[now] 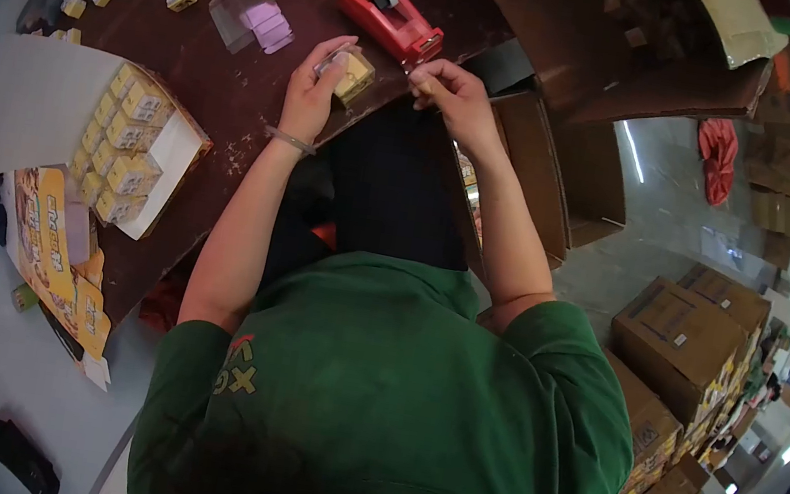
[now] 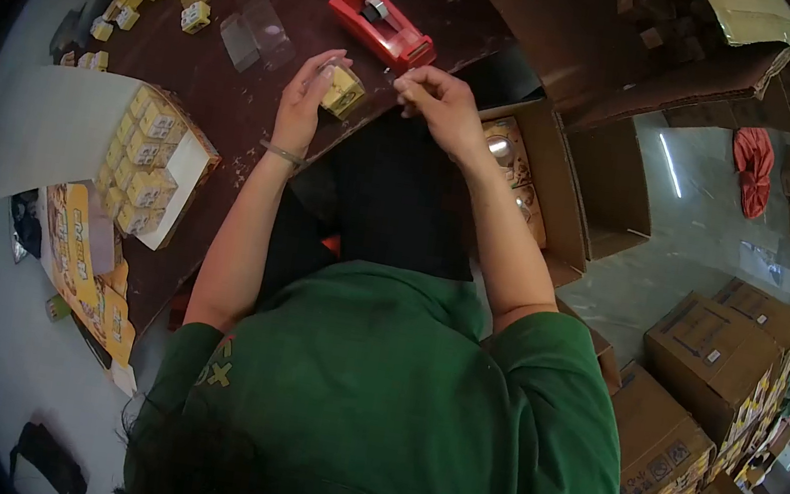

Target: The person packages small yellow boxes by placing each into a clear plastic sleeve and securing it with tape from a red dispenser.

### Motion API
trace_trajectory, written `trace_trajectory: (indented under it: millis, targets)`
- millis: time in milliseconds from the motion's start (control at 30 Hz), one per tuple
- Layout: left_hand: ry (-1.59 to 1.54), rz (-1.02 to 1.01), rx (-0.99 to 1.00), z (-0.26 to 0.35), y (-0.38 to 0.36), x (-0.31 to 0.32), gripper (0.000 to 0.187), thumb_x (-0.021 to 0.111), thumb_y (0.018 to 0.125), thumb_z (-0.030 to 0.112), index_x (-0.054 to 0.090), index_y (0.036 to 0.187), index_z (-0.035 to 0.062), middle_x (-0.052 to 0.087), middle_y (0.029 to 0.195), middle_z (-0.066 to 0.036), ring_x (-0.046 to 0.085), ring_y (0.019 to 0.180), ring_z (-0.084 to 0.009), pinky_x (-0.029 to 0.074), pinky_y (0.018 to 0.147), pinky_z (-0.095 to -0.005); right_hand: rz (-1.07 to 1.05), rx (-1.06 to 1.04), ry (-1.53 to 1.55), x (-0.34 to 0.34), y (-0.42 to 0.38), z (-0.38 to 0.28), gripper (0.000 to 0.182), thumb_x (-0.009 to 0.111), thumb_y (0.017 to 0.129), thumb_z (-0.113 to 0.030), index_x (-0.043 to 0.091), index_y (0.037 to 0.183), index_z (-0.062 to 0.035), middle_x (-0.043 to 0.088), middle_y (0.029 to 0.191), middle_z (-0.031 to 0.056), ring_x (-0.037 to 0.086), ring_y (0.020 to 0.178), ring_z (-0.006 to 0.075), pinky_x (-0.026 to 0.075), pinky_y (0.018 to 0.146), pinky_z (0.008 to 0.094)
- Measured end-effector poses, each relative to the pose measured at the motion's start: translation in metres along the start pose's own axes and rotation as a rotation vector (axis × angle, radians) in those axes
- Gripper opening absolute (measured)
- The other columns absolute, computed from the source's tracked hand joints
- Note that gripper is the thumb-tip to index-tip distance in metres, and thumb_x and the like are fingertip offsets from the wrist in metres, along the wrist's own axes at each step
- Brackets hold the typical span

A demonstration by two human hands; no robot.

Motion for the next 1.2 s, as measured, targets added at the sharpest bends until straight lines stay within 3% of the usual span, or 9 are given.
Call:
trace_trajectory:
  millis: [333,433,567,633,733,900,967,1033,1200]
  targets:
    - [0.141,-0.066,0.099,-0.003,-0.002,-0.007,0.034,0.053,0.098,0.017,0.053,0.128,0.0002,0.060,0.120,-0.010,0.057,0.108,-0.0160,0.044,0.096,-0.0291,0.075,0.071,-0.231,0.058,0.006,0.008,0.020,0.070,0.091,-0.020,0.065,0.092,-0.0008,0.065,0.079,0.0008,0.059,0.069,0.0082,0.049,0.064,0.0238]
    - [-0.393,0.027,-0.021,-0.008,-0.003,-0.009,0.036,0.055,0.096,0.015,0.050,0.129,0.0016,0.059,0.119,-0.011,0.056,0.115,-0.0206,0.044,0.099,-0.0323,0.262,-0.162,-0.736,0.064,-0.001,0.008,0.036,0.074,0.086,-0.028,0.061,0.103,0.0006,0.068,0.079,0.0113,0.065,0.069,0.0187,0.050,0.061,0.0329]
    - [-0.827,0.069,-0.014,0.006,-0.028,0.000,0.034,0.043,0.104,0.028,0.049,0.129,0.0055,0.056,0.126,-0.014,0.051,0.125,-0.0295,0.039,0.108,-0.0419,0.242,-0.270,-0.187,0.084,-0.012,0.025,0.064,0.075,0.084,-0.026,0.044,0.133,0.0013,0.061,0.116,0.0229,0.062,0.110,0.0299,0.048,0.094,0.0343]
    - [-0.670,0.144,0.027,0.008,-0.031,-0.010,0.037,0.041,0.104,0.032,0.049,0.128,0.0041,0.056,0.128,-0.014,0.050,0.126,-0.0302,0.038,0.109,-0.0418,0.083,-0.257,-0.077,0.080,-0.012,-0.016,0.064,0.078,0.081,-0.019,0.045,0.132,-0.0003,0.059,0.122,0.0206,0.060,0.113,0.0295,0.047,0.095,0.0345]
    - [-0.175,0.151,0.164,0.021,-0.017,-0.028,0.031,0.057,0.098,0.019,0.053,0.124,0.0011,0.058,0.124,-0.011,0.054,0.117,-0.0190,0.041,0.103,-0.0317,-0.001,-0.685,-0.946,0.071,0.002,-0.054,0.063,0.079,0.076,-0.014,0.050,0.131,-0.0045,0.058,0.124,0.0141,0.056,0.115,0.0318,0.045,0.098,0.0396]
    - [0.139,-0.193,0.147,0.004,0.023,-0.035,0.043,0.062,0.090,0.010,0.051,0.131,0.0026,0.060,0.120,-0.010,0.057,0.113,-0.0163,0.044,0.098,-0.0300,-0.016,-0.841,-0.933,0.047,0.023,-0.057,0.053,0.079,0.077,-0.028,0.059,0.121,-0.0051,0.062,0.115,0.0140,0.056,0.108,0.0322,0.045,0.094,0.0419]
    - [0.153,-0.241,0.138,0.007,0.021,-0.031,0.044,0.062,0.089,0.011,0.052,0.131,0.0034,0.060,0.121,-0.010,0.056,0.114,-0.0165,0.043,0.100,-0.0306,0.252,-0.453,-0.799,0.013,0.032,-0.069,0.037,0.075,0.081,-0.031,0.067,0.105,-0.0038,0.066,0.106,0.0132,0.058,0.102,0.0319,0.048,0.087,0.0395]
    - [0.198,-0.323,0.110,0.013,0.023,-0.008,0.044,0.060,0.089,0.020,0.054,0.130,0.0042,0.059,0.125,-0.008,0.055,0.115,-0.0169,0.041,0.101,-0.0308,0.208,-0.353,-1.090,-0.021,0.058,-0.046,0.028,0.073,0.083,-0.030,0.071,0.092,-0.0038,0.066,0.101,0.0130,0.060,0.096,0.0299,0.048,0.083,0.0379]
    - [0.273,-0.350,0.181,0.005,0.035,0.015,0.040,0.058,0.090,0.025,0.058,0.125,0.0044,0.057,0.130,-0.009,0.053,0.117,-0.0177,0.039,0.102,-0.0319,0.117,-0.338,-0.674,-0.032,0.072,-0.028,0.021,0.069,0.085,-0.024,0.071,0.088,-0.0030,0.067,0.096,0.0123,0.063,0.088,0.0262,0.048,0.078,0.0379]
Point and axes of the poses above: each hand's wrist, its own y-axis towards the middle knuckle, its own x-axis out of the palm, z = x × y, the point moved 2 cm from there along y, towards the middle knuckle
